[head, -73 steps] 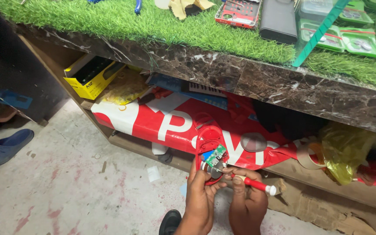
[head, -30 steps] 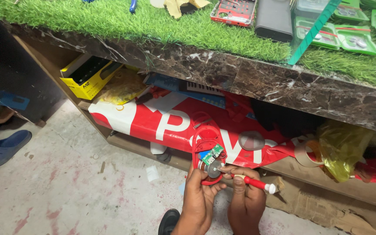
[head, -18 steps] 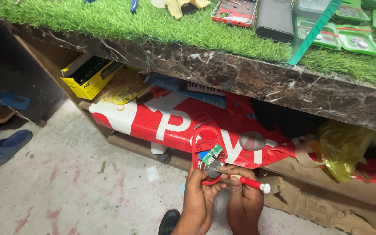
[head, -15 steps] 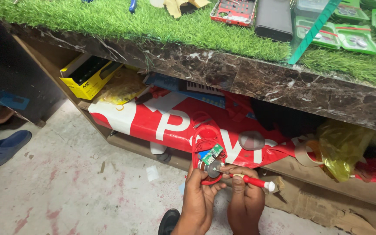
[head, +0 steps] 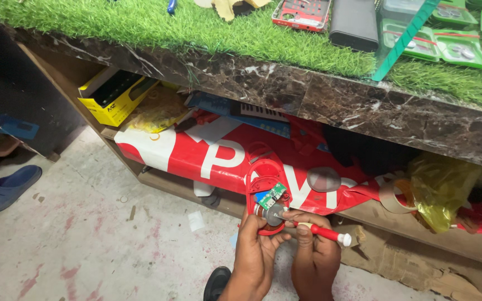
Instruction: The person sits on the floor and repairs a small red electronic device, using a red-handled screwdriver to unscrew and reposition its circuit board, speaker and battery inside the plastic housing, then reassembles the parts back into the case.
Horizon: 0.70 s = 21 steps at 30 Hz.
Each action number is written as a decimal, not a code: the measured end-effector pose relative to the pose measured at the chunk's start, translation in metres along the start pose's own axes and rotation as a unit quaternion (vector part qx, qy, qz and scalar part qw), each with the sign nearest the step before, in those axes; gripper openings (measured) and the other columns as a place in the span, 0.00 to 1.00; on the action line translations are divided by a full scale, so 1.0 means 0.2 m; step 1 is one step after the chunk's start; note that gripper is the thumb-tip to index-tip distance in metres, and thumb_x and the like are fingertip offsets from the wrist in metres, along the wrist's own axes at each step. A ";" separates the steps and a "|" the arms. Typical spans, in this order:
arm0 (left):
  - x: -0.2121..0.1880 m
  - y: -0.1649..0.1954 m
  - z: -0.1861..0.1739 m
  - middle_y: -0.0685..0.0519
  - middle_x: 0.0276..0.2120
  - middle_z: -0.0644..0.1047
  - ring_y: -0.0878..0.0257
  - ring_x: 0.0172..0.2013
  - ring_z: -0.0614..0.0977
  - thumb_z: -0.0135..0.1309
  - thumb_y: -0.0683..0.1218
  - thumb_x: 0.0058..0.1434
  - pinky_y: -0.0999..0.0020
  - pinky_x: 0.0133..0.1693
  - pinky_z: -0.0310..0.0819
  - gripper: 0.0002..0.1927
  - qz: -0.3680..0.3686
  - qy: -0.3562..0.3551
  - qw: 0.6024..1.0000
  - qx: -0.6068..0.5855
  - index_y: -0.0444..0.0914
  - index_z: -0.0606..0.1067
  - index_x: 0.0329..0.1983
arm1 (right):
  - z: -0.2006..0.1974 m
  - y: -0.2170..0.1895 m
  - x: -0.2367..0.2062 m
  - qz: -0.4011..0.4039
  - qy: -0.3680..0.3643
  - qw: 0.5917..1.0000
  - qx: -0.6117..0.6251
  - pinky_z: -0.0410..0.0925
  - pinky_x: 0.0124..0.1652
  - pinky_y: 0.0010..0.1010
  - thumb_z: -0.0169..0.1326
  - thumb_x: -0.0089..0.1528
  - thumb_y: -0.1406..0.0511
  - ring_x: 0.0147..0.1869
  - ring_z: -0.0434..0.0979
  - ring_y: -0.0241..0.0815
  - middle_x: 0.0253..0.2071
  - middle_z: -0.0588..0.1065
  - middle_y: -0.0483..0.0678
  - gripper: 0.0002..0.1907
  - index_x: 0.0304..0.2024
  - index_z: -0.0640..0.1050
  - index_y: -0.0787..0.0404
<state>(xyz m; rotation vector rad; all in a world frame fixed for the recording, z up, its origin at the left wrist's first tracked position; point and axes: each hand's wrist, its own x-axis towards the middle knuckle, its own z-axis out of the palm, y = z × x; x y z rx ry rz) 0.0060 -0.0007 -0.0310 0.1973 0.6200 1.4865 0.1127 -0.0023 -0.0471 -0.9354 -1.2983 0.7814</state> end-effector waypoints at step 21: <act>0.03 -0.05 -0.05 0.48 0.43 0.82 0.61 0.41 0.82 0.41 0.50 0.63 0.62 0.41 0.76 0.19 -0.039 0.014 0.999 -0.023 0.37 0.73 0.52 | -0.01 0.01 0.00 0.042 0.052 0.997 0.026 0.74 0.53 0.32 0.47 0.70 0.67 0.50 0.82 0.42 0.46 0.80 0.56 0.12 0.52 0.74 0.70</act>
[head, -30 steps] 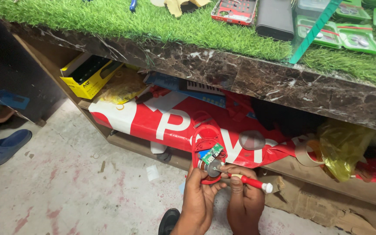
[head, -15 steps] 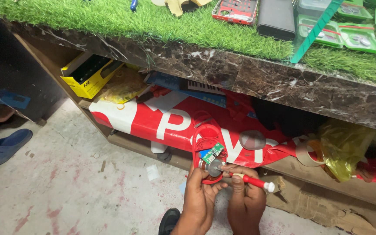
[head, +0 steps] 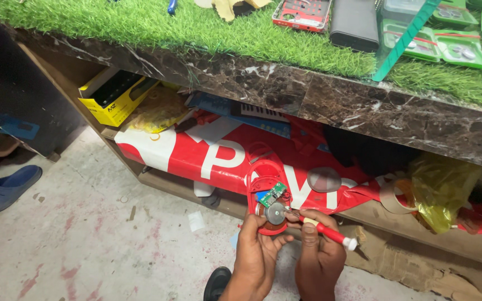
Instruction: The person sits on the floor and repairs a small red electronic device, using a red-handled screwdriver to unscrew and reposition its circuit board, speaker and battery inside the plastic housing, then reassembles the parts back into the case.
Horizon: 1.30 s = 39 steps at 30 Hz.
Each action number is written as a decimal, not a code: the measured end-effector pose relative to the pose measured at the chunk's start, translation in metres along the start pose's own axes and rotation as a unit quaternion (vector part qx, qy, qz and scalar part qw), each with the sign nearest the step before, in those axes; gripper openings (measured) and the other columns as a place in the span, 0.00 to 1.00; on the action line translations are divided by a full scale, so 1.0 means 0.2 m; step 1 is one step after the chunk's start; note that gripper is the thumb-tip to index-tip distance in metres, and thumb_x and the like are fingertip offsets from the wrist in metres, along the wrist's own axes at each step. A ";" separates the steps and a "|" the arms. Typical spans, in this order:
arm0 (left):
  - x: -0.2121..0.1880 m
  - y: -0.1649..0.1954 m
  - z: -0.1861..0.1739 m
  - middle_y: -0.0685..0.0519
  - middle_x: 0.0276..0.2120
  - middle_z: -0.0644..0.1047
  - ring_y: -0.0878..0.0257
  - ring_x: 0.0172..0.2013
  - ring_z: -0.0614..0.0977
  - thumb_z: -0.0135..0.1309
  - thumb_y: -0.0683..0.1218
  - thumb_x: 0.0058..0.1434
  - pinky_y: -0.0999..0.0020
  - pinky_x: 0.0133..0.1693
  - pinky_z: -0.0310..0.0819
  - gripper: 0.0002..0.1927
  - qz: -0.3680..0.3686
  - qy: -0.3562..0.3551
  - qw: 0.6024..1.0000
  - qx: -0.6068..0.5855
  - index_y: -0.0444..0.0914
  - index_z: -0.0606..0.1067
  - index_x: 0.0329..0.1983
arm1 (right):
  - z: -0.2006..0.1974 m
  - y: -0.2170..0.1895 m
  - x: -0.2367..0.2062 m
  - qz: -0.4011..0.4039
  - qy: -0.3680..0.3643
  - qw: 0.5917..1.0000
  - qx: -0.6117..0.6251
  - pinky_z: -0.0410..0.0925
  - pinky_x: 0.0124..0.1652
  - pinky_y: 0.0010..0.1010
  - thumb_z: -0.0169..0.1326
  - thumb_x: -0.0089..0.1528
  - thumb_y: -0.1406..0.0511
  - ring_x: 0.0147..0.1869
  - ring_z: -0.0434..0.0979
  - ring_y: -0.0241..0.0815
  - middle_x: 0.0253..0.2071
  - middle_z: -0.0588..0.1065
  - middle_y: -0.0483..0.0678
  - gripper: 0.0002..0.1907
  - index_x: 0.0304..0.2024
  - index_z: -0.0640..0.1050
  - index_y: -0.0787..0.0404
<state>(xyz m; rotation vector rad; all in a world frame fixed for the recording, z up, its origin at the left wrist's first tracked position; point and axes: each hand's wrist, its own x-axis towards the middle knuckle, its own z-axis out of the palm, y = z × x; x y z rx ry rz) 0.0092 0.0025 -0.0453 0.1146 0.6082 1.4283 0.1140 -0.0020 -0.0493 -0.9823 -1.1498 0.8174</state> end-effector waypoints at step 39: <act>-0.05 0.04 0.08 0.49 0.51 0.78 0.60 0.47 0.81 0.40 0.48 0.63 0.60 0.44 0.78 0.21 0.026 -0.025 0.999 0.008 0.37 0.69 0.57 | 0.04 -0.05 0.02 -0.005 0.004 0.999 -0.036 0.71 0.56 0.31 0.45 0.70 0.69 0.54 0.80 0.40 0.51 0.81 0.57 0.12 0.55 0.69 0.69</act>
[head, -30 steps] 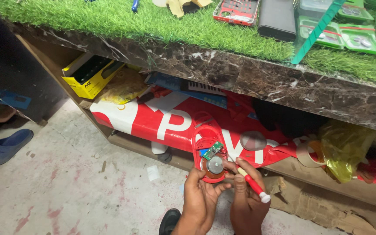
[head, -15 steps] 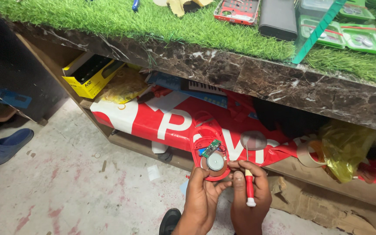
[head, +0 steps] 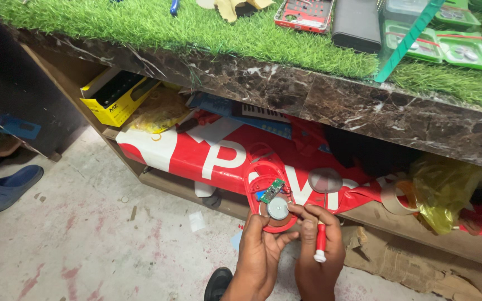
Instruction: The person sits on the floor and repairs a small red electronic device, using a red-handled screwdriver to unscrew and reposition its circuit board, speaker and battery inside the plastic housing, then reassembles the parts back into the case.
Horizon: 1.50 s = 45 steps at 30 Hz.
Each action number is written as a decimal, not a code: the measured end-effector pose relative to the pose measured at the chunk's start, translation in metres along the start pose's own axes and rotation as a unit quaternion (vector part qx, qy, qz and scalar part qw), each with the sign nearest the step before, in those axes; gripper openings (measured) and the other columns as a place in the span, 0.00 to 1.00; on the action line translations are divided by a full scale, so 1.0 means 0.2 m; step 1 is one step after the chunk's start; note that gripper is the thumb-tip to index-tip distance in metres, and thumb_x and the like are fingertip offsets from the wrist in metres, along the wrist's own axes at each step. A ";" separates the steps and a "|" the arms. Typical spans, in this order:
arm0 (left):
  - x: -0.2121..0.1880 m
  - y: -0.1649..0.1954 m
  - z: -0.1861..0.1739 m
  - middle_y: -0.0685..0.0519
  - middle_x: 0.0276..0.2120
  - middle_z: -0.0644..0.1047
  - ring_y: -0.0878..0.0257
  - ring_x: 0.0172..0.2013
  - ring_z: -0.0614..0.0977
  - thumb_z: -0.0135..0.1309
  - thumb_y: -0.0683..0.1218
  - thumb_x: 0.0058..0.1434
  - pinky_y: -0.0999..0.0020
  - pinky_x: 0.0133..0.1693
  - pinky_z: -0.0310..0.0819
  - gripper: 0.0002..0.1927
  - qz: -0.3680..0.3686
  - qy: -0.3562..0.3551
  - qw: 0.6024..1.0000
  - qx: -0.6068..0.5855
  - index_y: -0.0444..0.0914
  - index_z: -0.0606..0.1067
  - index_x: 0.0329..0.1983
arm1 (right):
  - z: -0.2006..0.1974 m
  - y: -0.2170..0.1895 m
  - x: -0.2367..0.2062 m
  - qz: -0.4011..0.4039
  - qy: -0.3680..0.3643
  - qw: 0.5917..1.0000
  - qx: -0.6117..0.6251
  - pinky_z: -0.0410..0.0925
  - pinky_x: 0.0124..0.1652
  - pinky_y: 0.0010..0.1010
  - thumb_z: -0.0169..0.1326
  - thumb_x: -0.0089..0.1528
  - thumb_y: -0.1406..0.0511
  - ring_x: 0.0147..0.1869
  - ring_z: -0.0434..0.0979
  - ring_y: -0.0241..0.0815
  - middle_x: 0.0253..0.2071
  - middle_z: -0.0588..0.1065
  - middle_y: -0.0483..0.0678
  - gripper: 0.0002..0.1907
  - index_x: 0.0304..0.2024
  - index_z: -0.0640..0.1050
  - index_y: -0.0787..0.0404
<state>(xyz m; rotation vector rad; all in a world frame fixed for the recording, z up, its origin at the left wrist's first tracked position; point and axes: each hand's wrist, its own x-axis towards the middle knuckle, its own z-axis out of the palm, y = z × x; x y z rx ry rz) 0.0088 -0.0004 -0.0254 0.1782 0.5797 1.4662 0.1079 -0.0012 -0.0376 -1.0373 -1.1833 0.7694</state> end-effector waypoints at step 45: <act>-0.01 0.01 0.03 0.52 0.55 0.76 0.61 0.51 0.79 0.40 0.43 0.60 0.61 0.46 0.80 0.30 -0.006 -0.018 0.998 0.068 0.42 0.64 0.69 | 0.05 -0.03 0.01 -0.064 -0.011 0.993 -0.094 0.70 0.55 0.29 0.66 0.51 0.75 0.58 0.78 0.38 0.54 0.77 0.50 0.33 0.57 0.68 0.64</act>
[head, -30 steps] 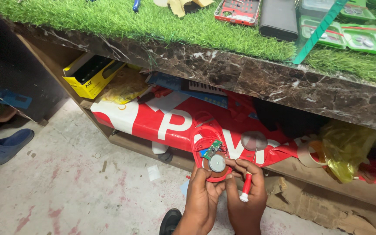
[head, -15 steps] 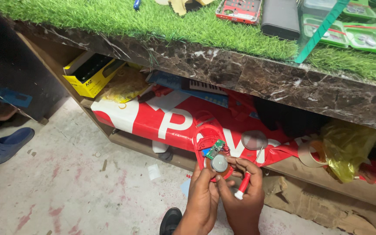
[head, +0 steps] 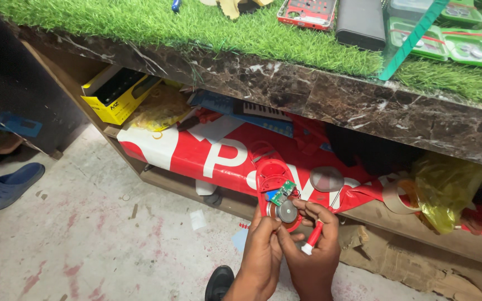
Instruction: The person sits on the floor and repairs a small red electronic device, using a red-handled screwdriver to unscrew and reposition its circuit board, speaker and battery inside the plastic housing, then reassembles the parts back into the case.
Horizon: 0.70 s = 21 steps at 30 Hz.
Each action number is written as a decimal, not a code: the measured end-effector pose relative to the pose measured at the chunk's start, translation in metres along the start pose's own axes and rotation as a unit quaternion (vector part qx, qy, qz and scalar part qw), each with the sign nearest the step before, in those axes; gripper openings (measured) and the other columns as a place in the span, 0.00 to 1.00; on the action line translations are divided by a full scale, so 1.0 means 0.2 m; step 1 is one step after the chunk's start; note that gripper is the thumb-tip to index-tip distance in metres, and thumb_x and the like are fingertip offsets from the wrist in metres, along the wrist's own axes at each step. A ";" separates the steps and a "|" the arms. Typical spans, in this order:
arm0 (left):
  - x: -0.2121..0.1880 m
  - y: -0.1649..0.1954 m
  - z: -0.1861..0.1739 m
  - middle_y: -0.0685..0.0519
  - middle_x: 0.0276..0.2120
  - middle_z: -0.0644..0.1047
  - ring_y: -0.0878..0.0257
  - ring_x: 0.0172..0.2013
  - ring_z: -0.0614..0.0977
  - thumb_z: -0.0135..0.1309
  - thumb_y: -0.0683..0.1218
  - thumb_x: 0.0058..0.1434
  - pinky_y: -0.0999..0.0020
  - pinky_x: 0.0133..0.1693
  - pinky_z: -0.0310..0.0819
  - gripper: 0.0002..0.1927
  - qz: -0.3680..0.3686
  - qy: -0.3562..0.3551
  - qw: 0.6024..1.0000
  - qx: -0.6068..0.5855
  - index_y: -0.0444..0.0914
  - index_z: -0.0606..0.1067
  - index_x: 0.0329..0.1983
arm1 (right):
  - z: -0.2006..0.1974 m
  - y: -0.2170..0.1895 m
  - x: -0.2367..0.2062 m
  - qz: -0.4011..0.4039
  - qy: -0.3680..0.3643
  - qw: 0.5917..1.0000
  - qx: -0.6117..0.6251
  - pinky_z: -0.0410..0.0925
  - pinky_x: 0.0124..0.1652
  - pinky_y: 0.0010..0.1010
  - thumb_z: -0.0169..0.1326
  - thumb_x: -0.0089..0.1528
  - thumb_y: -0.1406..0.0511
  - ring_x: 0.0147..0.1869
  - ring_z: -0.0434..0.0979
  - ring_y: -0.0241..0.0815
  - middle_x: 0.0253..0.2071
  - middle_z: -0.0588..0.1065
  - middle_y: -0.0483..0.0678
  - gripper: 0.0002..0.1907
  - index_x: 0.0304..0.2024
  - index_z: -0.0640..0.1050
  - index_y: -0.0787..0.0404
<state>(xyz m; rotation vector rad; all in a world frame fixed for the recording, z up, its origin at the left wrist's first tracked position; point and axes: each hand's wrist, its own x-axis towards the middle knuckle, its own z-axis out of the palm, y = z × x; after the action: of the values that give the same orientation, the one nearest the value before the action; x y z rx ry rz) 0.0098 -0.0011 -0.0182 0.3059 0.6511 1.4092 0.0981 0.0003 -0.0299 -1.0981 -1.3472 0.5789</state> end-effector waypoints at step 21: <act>0.00 0.00 0.02 0.50 0.54 0.75 0.61 0.50 0.79 0.35 0.42 0.61 0.61 0.47 0.80 0.30 0.005 -0.022 1.000 -0.013 0.40 0.63 0.69 | -0.02 0.05 0.00 0.018 0.011 0.999 0.031 0.68 0.56 0.29 0.65 0.53 0.75 0.58 0.75 0.37 0.55 0.77 0.50 0.31 0.57 0.68 0.64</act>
<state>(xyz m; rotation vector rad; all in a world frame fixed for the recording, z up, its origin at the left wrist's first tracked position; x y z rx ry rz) 0.0119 -0.0008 -0.0157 0.3196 0.5942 1.4162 0.1038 0.0044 -0.0381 -1.0780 -1.2840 0.6288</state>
